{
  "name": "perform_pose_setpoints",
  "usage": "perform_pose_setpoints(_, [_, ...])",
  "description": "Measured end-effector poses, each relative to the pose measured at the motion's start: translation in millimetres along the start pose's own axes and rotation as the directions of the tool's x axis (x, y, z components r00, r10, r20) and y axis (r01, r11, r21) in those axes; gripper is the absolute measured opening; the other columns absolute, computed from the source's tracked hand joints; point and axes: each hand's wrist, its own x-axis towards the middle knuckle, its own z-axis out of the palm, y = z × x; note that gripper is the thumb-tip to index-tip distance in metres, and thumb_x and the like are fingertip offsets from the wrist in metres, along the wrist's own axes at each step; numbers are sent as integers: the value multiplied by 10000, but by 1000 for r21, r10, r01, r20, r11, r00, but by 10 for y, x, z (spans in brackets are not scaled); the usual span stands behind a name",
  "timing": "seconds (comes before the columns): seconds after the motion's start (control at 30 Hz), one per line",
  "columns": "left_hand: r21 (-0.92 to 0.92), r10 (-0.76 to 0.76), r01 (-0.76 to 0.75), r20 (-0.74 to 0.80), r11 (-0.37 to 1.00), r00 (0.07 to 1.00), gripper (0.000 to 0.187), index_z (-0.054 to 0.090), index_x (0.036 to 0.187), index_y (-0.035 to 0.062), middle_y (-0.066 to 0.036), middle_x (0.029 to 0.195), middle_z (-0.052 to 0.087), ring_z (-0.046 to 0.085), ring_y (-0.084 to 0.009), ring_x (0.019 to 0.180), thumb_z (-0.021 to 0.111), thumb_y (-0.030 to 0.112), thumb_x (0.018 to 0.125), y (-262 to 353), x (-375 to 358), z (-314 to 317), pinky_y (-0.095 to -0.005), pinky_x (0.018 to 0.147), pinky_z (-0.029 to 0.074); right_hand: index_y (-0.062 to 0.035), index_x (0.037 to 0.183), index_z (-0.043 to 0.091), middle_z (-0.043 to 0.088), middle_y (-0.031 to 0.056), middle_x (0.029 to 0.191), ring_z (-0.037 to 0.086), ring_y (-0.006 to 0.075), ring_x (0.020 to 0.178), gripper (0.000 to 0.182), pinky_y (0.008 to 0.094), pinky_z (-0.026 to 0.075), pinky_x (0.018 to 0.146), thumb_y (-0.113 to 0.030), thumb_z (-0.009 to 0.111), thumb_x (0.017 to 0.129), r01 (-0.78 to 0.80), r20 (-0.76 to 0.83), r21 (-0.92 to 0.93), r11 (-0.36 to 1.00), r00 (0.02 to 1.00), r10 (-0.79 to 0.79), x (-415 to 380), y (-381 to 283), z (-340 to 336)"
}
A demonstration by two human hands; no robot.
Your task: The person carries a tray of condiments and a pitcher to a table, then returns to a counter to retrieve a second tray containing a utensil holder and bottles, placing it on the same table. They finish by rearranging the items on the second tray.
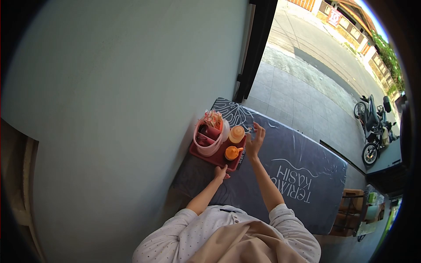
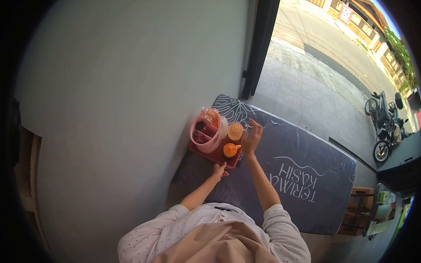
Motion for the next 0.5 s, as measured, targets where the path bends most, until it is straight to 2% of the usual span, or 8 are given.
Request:
perform_pose_setpoints(0.1, [107, -12, 18, -57, 994, 998, 292, 505, 923, 13, -123, 760, 587, 525, -144, 464, 527, 279, 807, -43, -8, 20, -285, 441, 505, -118, 1066, 477, 445, 102, 1024, 424, 255, 968, 436, 427, 333, 806, -95, 552, 637, 303, 251, -78, 950, 928, -275, 96, -578, 45])
perform_pose_setpoints(0.17, [141, 10, -2, -57, 990, 998, 316, 505, 928, 24, -122, 786, 592, 526, -141, 477, 517, 316, 809, -23, 62, -53, -288, 448, 504, -140, 1122, 432, 436, 101, 1063, 406, 253, 1018, 515, 481, 297, 834, -126, 574, 627, 364, 400, -154, 919, 873, -279, 119, -600, 188])
perform_pose_setpoints(0.27, [70, -86, 71, 259, 995, 962, 484, 453, 1007, 41, -123, 856, 595, 560, -168, 625, 446, 479, 799, 108, 112, -467, -328, 539, 504, -181, 1224, 317, 409, 105, 1143, 361, 250, 1108, 690, 590, 209, 869, -184, 613, 600, 437, 604, -281, 855, 772, -196, 106, -519, 303])
perform_pose_setpoints(0.3, [58, -71, 58, 251, 997, 965, 484, 453, 1007, 41, -123, 856, 595, 560, -168, 625, 446, 479, 799, 246, 51, -610, -328, 539, 504, -201, 1270, 247, 390, 109, 1183, 334, 251, 1149, 786, 644, 158, 877, -211, 630, 584, 445, 655, -350, 824, 745, -124, 117, -405, 378])
perform_pose_setpoints(0.33, [196, -127, 63, 332, 979, 935, 463, 447, 1008, 50, -109, 844, 598, 563, -164, 615, 450, 466, 803, 373, -27, -768, -324, 522, 502, -234, 1315, 96, 355, 120, 1232, 290, 261, 1191, 972, 702, 74, 858, -264, 689, 545, 472, 701, -372, 799, 708, -92, 141, -286, 447])
perform_pose_setpoints(0.37, [334, -196, 58, 397, 941, 897, 443, 441, 1009, 59, -94, 831, 601, 567, -160, 606, 453, 453, 807, 476, -146, -920, -319, 504, 500, -234, 1315, 96, 355, 120, 1232, 290, 261, 1191, 972, 702, 74, 858, -264, 689, 545, 484, 705, -355, 800, 700, -111, 193, -288, 447])
perform_pose_setpoints(0.43, [300, -150, 43, 344, 953, 927, 417, 443, 1009, 66, -93, 830, 598, 568, -159, 617, 460, 432, 810, 522, -411, -1193, -322, 519, 500, -256, 1319, 13, 332, 128, 1255, 283, 268, 1197, 1105, 711, 79, 844, -311, 741, 490, 489, 808, -377, 786, 589, 21, 290, -339, 437])
perform_pose_setpoints(0.5, [276, -110, 25, 295, 961, 949, 392, 444, 1009, 73, -91, 829, 595, 569, -159, 628, 466, 411, 812, 442, -565, -1392, -325, 534, 499, -268, 1311, -67, 333, 139, 1264, 287, 282, 1196, 1205, 715, 63, 841, -361, 769, 448, 519, 820, -356, 777, 573, -8, 370, -306, 520])
